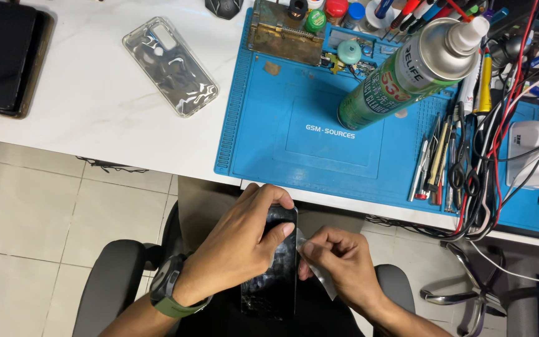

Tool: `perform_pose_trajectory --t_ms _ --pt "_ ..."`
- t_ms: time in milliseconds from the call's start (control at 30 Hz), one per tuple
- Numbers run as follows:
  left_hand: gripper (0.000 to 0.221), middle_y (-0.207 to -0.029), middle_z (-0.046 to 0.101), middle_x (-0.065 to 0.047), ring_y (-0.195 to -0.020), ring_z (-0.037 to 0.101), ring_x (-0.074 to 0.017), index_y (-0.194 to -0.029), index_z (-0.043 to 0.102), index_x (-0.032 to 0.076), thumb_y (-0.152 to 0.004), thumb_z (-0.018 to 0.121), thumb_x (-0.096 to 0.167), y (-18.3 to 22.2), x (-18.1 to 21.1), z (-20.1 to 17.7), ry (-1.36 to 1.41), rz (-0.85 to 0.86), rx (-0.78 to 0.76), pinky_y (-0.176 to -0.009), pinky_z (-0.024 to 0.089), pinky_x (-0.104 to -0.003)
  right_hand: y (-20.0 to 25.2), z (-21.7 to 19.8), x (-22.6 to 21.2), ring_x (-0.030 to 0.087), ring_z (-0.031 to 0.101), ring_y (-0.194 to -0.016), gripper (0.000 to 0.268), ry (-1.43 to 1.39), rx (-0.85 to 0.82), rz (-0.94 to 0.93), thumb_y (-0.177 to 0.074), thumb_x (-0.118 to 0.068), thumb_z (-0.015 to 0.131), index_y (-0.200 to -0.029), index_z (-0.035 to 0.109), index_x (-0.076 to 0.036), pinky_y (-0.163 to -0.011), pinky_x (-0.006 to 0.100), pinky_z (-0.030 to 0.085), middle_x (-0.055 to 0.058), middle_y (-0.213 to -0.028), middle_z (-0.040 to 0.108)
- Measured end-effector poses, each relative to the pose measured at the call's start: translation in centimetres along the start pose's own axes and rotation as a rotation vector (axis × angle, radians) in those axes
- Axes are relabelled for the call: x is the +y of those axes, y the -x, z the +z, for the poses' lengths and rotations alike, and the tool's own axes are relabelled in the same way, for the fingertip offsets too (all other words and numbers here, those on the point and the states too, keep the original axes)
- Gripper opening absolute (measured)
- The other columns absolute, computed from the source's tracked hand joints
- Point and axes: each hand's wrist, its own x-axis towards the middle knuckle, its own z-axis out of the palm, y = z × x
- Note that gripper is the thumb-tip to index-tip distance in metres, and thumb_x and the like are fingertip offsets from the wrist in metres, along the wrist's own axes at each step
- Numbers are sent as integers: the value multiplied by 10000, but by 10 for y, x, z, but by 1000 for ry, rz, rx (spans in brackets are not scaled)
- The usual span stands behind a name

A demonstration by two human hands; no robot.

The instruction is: The person sprays a cleaning agent onto a smartphone, peels off a protective film, and uses a metal prying tool to separate the back cover. They then use tweezers to remove small internal components from the disassembled phone.

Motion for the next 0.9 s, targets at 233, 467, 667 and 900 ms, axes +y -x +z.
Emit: perform_pose_trajectory --t_ms 233,467,667,900 --pt "457 -1346 601 -69 -1296 570 -246 -1298 495 98 -928 752 171 0 -1 -9 -61 29 -136 -1081 495 -387 -4 -3 4 248 757 -532 216 -47 -26 -8 -976 -89 755 -782 758 6 -553 355 620 185 -613 792" --pt "529 -1358 571 -63 -1301 571 -243 -1326 484 119 -896 787 176 -1 -2 -12 -68 4 -170 -1050 501 -389 -1 -5 6 244 764 -545 201 -33 -47 4 -987 -67 746 -809 777 22 -570 347 640 176 -625 796" --pt "529 -1369 578 -65 -1330 564 -244 -1331 484 120 -903 784 203 2 -4 -12 -57 -8 -174 -1076 493 -394 3 -1 4 235 762 -538 222 15 -24 28 -979 -73 758 -778 777 20 -582 342 635 173 -610 799" --pt "536 -1376 575 -60 -1326 555 -236 -1344 469 137 -918 782 227 6 -6 -14 -31 -47 -172 -1076 481 -389 4 -2 5 249 786 -559 216 41 -48 32 -986 -82 760 -799 791 22 -583 339 641 177 -631 811"
